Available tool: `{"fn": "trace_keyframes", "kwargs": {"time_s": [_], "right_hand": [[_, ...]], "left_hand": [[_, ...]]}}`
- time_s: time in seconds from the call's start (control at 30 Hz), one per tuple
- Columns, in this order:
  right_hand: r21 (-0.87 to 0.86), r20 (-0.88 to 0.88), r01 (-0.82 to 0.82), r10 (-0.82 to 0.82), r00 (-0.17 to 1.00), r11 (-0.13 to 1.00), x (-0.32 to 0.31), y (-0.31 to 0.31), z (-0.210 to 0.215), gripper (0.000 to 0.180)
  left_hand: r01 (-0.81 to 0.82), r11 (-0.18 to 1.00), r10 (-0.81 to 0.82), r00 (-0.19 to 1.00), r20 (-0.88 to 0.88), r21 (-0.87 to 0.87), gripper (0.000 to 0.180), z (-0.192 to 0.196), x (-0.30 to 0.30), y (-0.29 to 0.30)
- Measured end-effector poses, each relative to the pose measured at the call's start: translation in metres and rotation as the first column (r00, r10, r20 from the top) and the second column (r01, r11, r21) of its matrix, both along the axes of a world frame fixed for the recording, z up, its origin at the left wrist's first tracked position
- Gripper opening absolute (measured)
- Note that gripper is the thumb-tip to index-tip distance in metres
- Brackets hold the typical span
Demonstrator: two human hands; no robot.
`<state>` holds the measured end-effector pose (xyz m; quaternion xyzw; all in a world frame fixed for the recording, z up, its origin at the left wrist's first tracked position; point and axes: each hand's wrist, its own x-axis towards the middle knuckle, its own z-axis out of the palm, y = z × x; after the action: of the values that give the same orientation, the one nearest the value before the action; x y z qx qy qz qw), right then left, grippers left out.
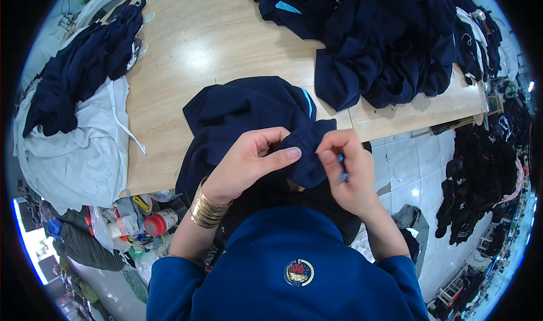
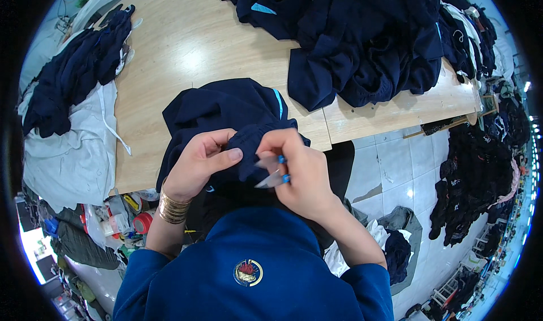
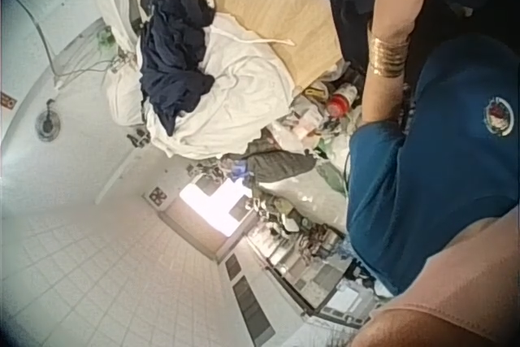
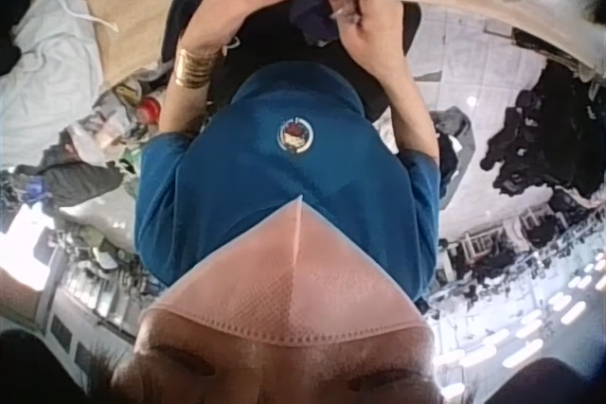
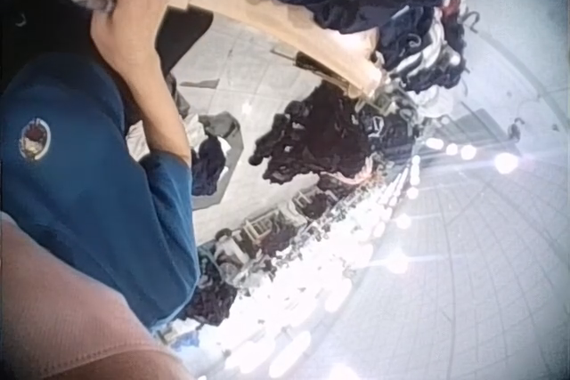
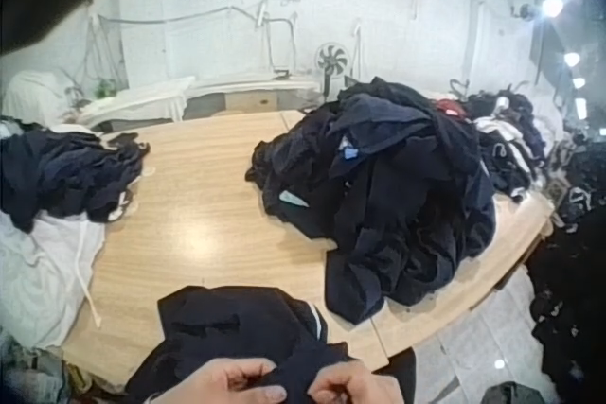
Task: Trimming excess threads and inspecting dark blue athletic shorts using small clippers at a factory workbench.
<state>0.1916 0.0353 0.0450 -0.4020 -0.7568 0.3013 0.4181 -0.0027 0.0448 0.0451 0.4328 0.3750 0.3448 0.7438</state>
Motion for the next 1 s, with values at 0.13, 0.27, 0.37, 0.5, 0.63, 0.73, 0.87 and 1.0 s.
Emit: {"fn": "trace_keyframes", "kwargs": {"time_s": [0.13, 0.27, 0.37, 0.5, 0.63, 0.73, 0.87, 1.0], "right_hand": [[-0.357, -0.228, -0.036, -0.050, 0.972, 0.933, 0.018, 0.004, 0.014, 0.011], [-0.214, 0.014, 0.094, -0.093, 0.996, 0.972, 0.019, 0.007, 0.030, 0.027], [-0.141, 0.018, 0.087, -0.085, 0.996, 0.986, 0.019, 0.005, 0.031, 0.030], [-0.056, 0.332, 0.101, -0.077, 0.940, 0.993, 0.018, -0.001, 0.043, 0.034], [-0.015, 0.320, 0.090, -0.081, 0.944, 0.996, 0.014, -0.002, 0.043, 0.031], [0.030, 0.326, 0.077, -0.083, 0.942, 0.997, 0.013, -0.001, 0.043, 0.030], [0.017, 0.342, 0.063, -0.065, 0.938, 0.998, 0.014, -0.001, 0.045, 0.030], [-0.024, 0.300, 0.001, 0.006, 0.954, 1.000, 0.017, 0.003, 0.042, 0.028]], "left_hand": [[0.011, 0.999, -0.011, 1.000, 0.001, 0.046, 0.022, -0.002, -0.006, 0.000], [0.005, 0.999, -0.005, 1.000, 0.019, 0.035, 0.020, 0.002, -0.006, 0.000], [0.004, 1.000, -0.006, 0.999, 0.042, 0.027, 0.019, 0.002, -0.007, 0.000], [0.007, 1.000, -0.008, 0.999, 0.053, 0.021, 0.019, 0.003, -0.008, 0.000], [0.001, 1.000, -0.001, 0.998, 0.059, -0.010, 0.019, 0.003, -0.006, 0.000], [0.012, 1.000, -0.013, 0.997, 0.073, 0.024, 0.019, 0.002, -0.007, -0.001], [0.000, 0.999, -0.001, 1.000, 0.031, 0.041, 0.020, 0.000, -0.007, -0.002], [0.021, 0.998, -0.023, 0.999, 0.026, 0.059, 0.021, -0.001, -0.006, -0.002]]}}
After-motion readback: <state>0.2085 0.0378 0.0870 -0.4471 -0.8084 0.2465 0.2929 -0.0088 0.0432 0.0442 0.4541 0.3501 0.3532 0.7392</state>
